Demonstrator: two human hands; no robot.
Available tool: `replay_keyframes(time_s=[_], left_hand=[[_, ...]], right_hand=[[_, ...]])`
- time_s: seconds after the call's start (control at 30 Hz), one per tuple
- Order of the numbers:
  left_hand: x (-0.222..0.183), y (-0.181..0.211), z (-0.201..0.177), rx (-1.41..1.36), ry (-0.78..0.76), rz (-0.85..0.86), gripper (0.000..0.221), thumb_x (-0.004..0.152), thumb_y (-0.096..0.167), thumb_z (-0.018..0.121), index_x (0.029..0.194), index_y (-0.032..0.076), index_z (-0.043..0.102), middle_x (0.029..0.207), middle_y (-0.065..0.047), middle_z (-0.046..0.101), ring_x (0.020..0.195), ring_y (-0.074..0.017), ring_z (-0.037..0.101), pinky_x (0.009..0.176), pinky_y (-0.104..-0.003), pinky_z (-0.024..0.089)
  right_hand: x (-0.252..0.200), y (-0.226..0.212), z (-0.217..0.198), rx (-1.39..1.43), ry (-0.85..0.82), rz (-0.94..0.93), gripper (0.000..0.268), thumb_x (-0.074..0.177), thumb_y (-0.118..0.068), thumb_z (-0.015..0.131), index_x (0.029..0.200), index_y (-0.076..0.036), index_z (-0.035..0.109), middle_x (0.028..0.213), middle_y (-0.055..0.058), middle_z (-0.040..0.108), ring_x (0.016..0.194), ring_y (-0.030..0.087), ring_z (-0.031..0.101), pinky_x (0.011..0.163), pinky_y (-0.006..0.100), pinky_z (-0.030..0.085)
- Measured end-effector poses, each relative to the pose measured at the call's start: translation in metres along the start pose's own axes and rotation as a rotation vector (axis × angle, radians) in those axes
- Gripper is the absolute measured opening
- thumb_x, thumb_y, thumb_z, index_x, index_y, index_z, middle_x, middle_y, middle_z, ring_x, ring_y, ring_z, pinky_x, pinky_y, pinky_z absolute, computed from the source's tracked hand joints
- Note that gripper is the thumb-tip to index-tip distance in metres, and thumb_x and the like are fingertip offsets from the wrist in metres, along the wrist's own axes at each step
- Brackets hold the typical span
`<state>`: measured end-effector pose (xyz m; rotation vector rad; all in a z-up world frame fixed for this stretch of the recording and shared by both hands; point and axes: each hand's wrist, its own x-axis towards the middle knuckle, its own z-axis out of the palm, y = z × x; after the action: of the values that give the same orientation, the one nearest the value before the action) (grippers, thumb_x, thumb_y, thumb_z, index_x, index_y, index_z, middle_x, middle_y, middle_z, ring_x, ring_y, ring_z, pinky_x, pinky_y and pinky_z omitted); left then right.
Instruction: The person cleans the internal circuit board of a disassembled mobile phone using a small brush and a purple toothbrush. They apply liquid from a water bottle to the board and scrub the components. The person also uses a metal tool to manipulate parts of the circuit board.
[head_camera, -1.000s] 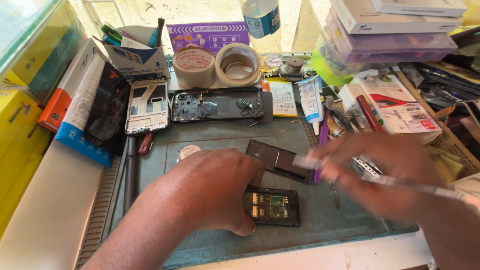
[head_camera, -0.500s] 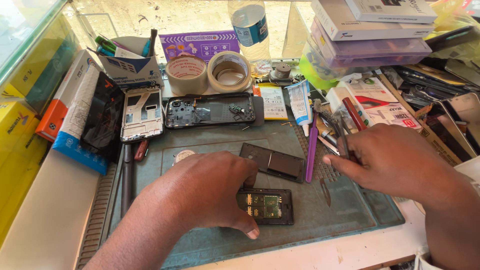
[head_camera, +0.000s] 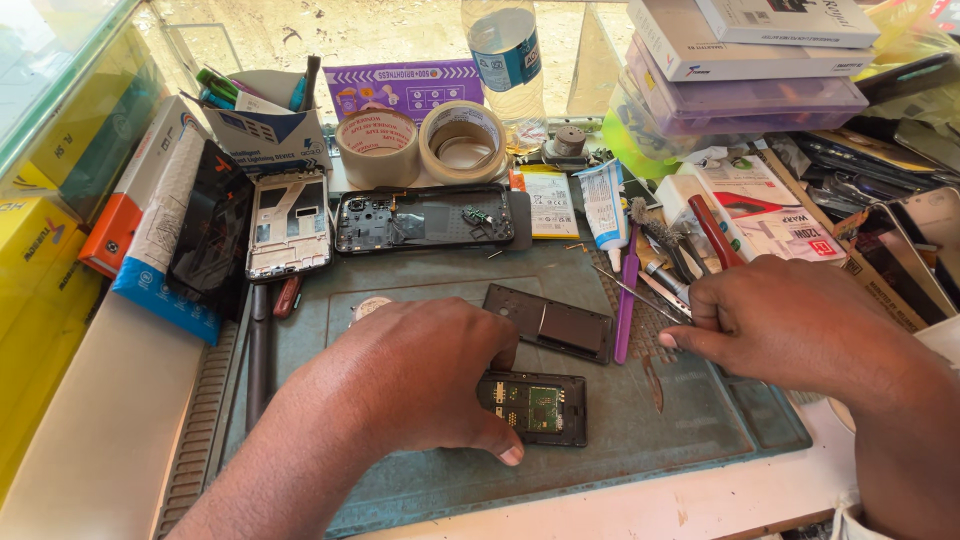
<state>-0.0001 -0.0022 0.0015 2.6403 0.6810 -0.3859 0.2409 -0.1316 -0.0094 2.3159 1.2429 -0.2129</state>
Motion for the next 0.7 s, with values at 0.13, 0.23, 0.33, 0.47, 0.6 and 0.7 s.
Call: replay_keyframes(time_s=[0.13, 0.23, 0.33, 0.47, 0.6, 0.7], left_hand=[[0.001, 0.0, 0.0, -0.003, -0.009, 0.014, 0.058, 0.059, 0.049, 0.091, 0.102, 0.017, 0.07, 0.097, -0.005, 0.074, 0.105, -0.0286, 0.07, 0.087, -0.048, 0.053], [0.0, 0.001, -0.001, -0.012, -0.003, -0.002, 0.057, 0.06, 0.049, 0.091, 0.102, 0.018, 0.07, 0.097, -0.006, 0.073, 0.106, -0.0289, 0.069, 0.088, -0.047, 0.052], [-0.002, 0.004, -0.002, -0.01, 0.006, -0.008, 0.056, 0.061, 0.048, 0.09, 0.104, 0.018, 0.071, 0.1, -0.006, 0.073, 0.109, -0.0293, 0.068, 0.089, -0.048, 0.051], [0.0, 0.002, 0.0, -0.023, 0.042, 0.031, 0.054, 0.059, 0.046, 0.09, 0.101, 0.018, 0.071, 0.1, -0.007, 0.073, 0.109, -0.0296, 0.067, 0.089, -0.048, 0.051], [0.005, -0.003, 0.005, -0.064, 0.09, 0.086, 0.056, 0.059, 0.047, 0.093, 0.102, 0.017, 0.072, 0.097, -0.009, 0.074, 0.106, -0.031, 0.068, 0.09, -0.046, 0.053], [0.006, -0.004, 0.005, -0.022, 0.096, 0.097, 0.057, 0.058, 0.049, 0.09, 0.102, 0.018, 0.071, 0.1, -0.007, 0.073, 0.108, -0.0314, 0.067, 0.09, -0.047, 0.052]], right_hand=[[0.0, -0.002, 0.002, 0.042, 0.119, 0.014, 0.037, 0.09, -0.058, 0.064, 0.091, -0.021, 0.07, 0.069, 0.002, 0.071, 0.071, 0.022, 0.071, 0.067, 0.041, 0.054], [0.004, -0.003, 0.007, 0.137, 0.244, -0.039, 0.03, 0.088, -0.049, 0.069, 0.088, -0.019, 0.069, 0.066, 0.003, 0.071, 0.068, 0.024, 0.072, 0.067, 0.044, 0.055], [0.006, -0.001, 0.01, 0.303, 0.359, -0.111, 0.027, 0.084, -0.043, 0.074, 0.085, -0.016, 0.068, 0.062, 0.005, 0.071, 0.061, 0.026, 0.071, 0.061, 0.045, 0.054], [0.001, 0.001, 0.011, 0.497, 0.617, -0.178, 0.029, 0.084, -0.033, 0.079, 0.075, -0.009, 0.066, 0.055, 0.007, 0.066, 0.047, 0.024, 0.065, 0.05, 0.041, 0.049], [-0.012, 0.004, 0.019, 0.7, 0.921, -0.414, 0.023, 0.083, -0.02, 0.081, 0.074, -0.004, 0.065, 0.056, 0.003, 0.064, 0.042, 0.016, 0.059, 0.043, 0.031, 0.042], [-0.034, 0.018, 0.035, 0.552, 1.256, -0.606, 0.022, 0.09, -0.018, 0.079, 0.078, -0.008, 0.064, 0.068, 0.005, 0.065, 0.058, 0.012, 0.061, 0.053, 0.026, 0.044]])
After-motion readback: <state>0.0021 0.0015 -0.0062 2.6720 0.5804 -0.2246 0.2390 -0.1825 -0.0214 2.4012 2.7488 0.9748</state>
